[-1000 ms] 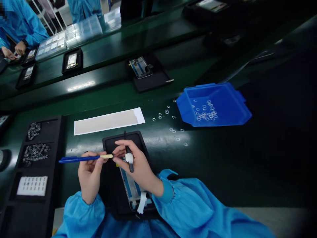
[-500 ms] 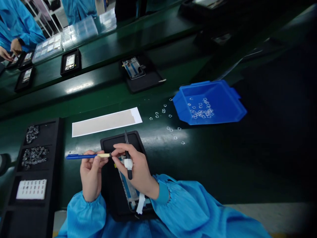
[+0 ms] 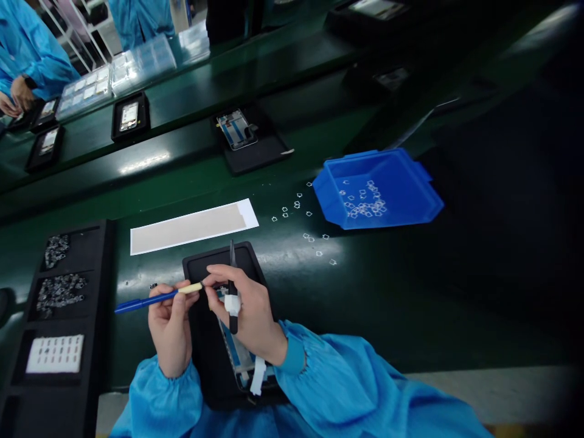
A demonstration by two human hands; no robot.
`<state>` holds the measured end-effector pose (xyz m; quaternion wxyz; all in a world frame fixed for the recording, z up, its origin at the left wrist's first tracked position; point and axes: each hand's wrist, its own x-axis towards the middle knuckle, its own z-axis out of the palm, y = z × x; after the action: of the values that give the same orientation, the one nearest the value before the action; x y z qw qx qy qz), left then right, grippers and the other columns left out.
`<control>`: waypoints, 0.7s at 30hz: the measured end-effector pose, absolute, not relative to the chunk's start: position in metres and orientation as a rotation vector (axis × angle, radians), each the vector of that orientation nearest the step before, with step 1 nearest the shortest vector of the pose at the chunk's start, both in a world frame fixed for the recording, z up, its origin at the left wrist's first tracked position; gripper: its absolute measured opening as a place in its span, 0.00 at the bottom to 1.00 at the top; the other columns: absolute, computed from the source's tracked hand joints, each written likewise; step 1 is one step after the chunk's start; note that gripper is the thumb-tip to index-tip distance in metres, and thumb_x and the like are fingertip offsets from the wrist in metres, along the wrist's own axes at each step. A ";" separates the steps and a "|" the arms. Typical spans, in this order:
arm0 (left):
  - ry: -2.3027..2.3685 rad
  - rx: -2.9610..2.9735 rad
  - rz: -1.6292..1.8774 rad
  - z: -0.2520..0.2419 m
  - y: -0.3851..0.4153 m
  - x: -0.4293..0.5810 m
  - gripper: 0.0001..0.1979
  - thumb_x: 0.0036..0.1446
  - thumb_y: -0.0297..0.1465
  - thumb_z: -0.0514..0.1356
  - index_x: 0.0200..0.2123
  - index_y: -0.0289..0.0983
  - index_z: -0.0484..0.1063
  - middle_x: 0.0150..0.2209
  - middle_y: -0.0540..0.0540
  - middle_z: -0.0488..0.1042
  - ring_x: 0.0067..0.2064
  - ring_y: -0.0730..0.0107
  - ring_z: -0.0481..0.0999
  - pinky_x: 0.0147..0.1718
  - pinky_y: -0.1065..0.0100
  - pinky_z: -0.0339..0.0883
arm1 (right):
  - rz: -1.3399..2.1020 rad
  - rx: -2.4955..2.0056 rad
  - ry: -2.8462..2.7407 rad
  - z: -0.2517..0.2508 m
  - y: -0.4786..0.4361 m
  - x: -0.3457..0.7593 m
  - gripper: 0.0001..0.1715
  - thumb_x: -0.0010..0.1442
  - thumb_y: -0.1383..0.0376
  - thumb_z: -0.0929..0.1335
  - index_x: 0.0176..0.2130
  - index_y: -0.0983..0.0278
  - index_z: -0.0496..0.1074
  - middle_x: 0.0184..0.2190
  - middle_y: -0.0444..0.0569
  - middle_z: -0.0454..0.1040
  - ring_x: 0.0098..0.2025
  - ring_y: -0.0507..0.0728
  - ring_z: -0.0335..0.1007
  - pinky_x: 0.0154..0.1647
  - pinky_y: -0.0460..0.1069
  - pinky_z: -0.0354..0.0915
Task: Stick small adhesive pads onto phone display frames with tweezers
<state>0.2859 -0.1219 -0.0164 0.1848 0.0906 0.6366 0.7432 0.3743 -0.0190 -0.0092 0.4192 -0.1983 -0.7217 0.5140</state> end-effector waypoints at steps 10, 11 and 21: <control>1.992 0.485 2.104 -0.021 -0.127 0.290 0.12 0.56 0.34 0.67 0.37 0.39 0.65 0.37 0.49 0.80 0.37 0.69 0.83 0.39 0.67 0.79 | 1.275 -0.487 -1.829 -0.006 -0.017 0.376 0.20 0.61 0.73 0.66 0.51 0.56 0.67 0.37 0.46 0.78 0.38 0.55 0.78 0.43 0.51 0.75; 2.007 0.525 2.103 -0.022 -0.128 0.291 0.12 0.57 0.33 0.66 0.38 0.39 0.65 0.37 0.49 0.80 0.37 0.69 0.83 0.40 0.66 0.79 | 1.268 -0.483 -1.832 -0.006 -0.017 0.376 0.20 0.60 0.73 0.66 0.51 0.56 0.67 0.36 0.45 0.77 0.38 0.55 0.77 0.42 0.50 0.75; 1.764 0.239 2.048 -0.014 -0.124 0.286 0.17 0.51 0.38 0.71 0.37 0.39 0.67 0.34 0.50 0.81 0.32 0.72 0.82 0.36 0.72 0.78 | 1.577 -0.497 -1.795 -0.001 -0.011 0.377 0.18 0.58 0.73 0.65 0.48 0.58 0.64 0.32 0.43 0.72 0.34 0.53 0.72 0.38 0.48 0.71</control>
<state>0.2856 -0.1245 -0.0144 0.2125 0.0862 0.6352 0.7375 0.3772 -0.0113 -0.0012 0.3434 -0.1912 -0.6907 0.6070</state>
